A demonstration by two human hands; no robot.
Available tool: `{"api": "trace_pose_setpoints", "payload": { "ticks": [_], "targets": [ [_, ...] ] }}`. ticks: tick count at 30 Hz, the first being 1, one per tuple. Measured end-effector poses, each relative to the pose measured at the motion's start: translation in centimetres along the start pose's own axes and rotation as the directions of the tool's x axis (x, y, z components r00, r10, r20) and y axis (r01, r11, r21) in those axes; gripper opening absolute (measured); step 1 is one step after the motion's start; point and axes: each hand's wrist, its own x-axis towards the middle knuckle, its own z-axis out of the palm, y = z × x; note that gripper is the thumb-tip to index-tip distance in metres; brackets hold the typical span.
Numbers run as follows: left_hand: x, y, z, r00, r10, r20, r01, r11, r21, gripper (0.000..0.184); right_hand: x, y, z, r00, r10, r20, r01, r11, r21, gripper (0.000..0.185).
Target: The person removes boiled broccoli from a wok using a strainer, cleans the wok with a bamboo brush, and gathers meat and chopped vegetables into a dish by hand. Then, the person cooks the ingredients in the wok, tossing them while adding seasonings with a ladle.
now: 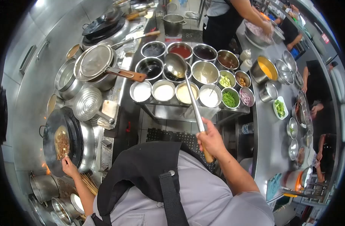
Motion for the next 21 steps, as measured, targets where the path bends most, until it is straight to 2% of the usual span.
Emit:
{"api": "trace_pose_setpoints", "payload": {
  "ticks": [8, 10, 11, 13, 17, 19, 21],
  "targets": [
    [0.1, 1.2, 0.2, 0.997, -0.066, 0.035, 0.063, 0.996, 0.063, 0.038, 0.6, 0.4, -2.3, 0.997, 0.064, 0.050, -0.071, 0.986, 0.150, 0.065],
    [0.2, 0.9, 0.4, 1.000, 0.002, 0.014, -0.003, 0.997, 0.073, 0.040, 0.8, 0.3, -3.1, 0.993, 0.049, 0.105, -0.080, 0.946, 0.313, 0.061],
    [0.2, 1.3, 0.4, 1.000, 0.001, 0.016, -0.002, 0.997, 0.072, 0.040, 0.8, 0.2, -3.4, 0.993, 0.050, 0.103, -0.080, 0.947, 0.311, 0.061],
    [0.1, 1.8, 0.2, 0.999, -0.030, 0.015, 0.028, 0.995, 0.098, 0.041, 0.6, 0.1, -4.1, 0.988, 0.027, 0.154, -0.098, 0.874, 0.477, 0.056],
    [0.3, 0.4, 0.4, 0.996, -0.078, 0.051, 0.073, 0.992, 0.100, 0.041, 0.0, -0.4, -4.4, 0.983, -0.001, 0.183, -0.104, 0.821, 0.561, 0.055],
    [0.3, 0.1, 0.5, 0.998, -0.054, 0.027, 0.050, 0.990, 0.129, 0.041, -0.1, -0.6, -4.1, 0.985, -0.010, 0.171, -0.085, 0.839, 0.537, 0.056],
    [0.3, 0.0, 0.4, 0.998, -0.059, 0.031, 0.054, 0.990, 0.130, 0.040, 0.3, -0.1, -3.8, 0.991, -0.004, 0.131, -0.050, 0.912, 0.407, 0.056]
  ]
}}
